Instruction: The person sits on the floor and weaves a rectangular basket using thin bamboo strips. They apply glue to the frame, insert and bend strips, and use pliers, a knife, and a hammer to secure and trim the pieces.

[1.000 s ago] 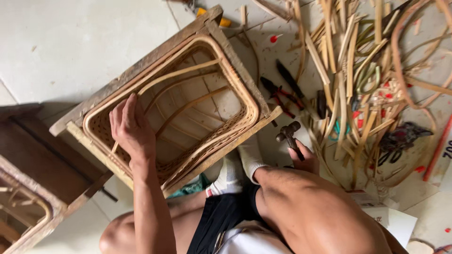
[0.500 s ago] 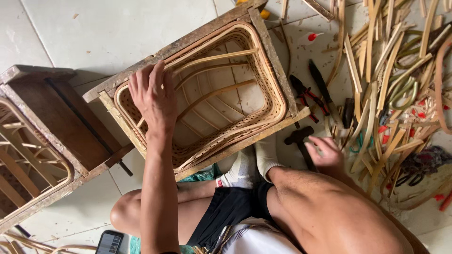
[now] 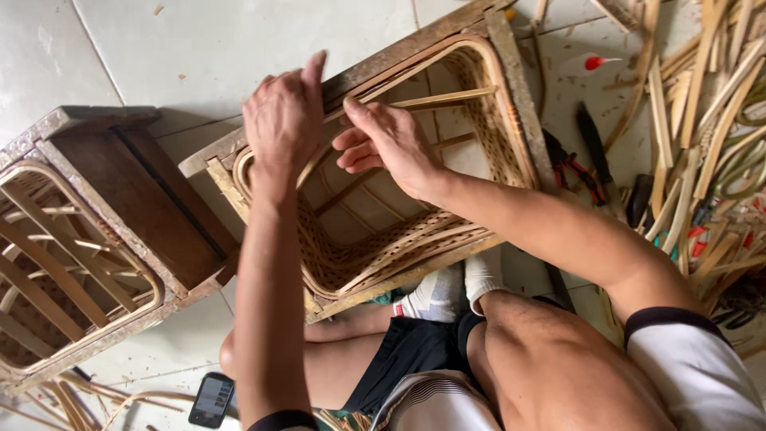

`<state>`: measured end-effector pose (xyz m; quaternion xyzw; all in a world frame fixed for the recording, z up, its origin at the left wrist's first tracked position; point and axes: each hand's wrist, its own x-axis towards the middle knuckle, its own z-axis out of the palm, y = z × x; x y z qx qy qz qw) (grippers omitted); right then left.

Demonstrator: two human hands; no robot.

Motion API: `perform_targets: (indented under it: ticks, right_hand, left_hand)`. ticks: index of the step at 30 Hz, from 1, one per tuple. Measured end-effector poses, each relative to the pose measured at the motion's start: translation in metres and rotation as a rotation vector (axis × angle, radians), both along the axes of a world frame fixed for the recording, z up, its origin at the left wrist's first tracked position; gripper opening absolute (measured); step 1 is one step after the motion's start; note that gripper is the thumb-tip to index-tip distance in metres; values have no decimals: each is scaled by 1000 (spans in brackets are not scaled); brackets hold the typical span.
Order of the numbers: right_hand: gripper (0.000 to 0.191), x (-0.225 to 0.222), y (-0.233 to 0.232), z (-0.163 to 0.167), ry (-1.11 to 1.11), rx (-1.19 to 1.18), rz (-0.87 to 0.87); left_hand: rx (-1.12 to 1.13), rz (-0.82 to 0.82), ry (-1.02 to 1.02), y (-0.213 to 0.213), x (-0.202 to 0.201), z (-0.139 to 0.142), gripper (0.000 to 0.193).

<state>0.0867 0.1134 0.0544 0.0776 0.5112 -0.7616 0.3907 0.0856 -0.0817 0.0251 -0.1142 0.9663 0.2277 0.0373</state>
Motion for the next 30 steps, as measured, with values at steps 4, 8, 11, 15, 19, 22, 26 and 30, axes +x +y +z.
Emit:
perform_targets:
  ticks: [4,8,11,15,19,22,26,30]
  right_hand:
    - [40,3,-4,2,7,13,-27]
    - [39,0,-5,10,0,27,51]
    - [39,-6,-11,9,-29,-36,36]
    - [40,-11,-18,-2,-82,7,13]
    - [39,-9,-23,-15,-17,43,12]
    - [38,-3,-23,-22,3,41,-6]
    - [38,4,-22,-32,21,4,-57]
    - [38,11,-22,-44,30,-34,-83]
  left_hand:
    - [-42,-39,106,3,4,-4,66]
    - [-46,-45,206,2,5,10,58]
    - [4,-43,624,7,14,35,39]
    - [1041,770,485,49,94,69,28]
    - [1715,1091,536,53,107,41,34]
    - [1793,1209,567,37,94,18,31]
    - [1783,1299,449,25,87,4,23]
    - [1740,1277,394,20,94,-7,13]
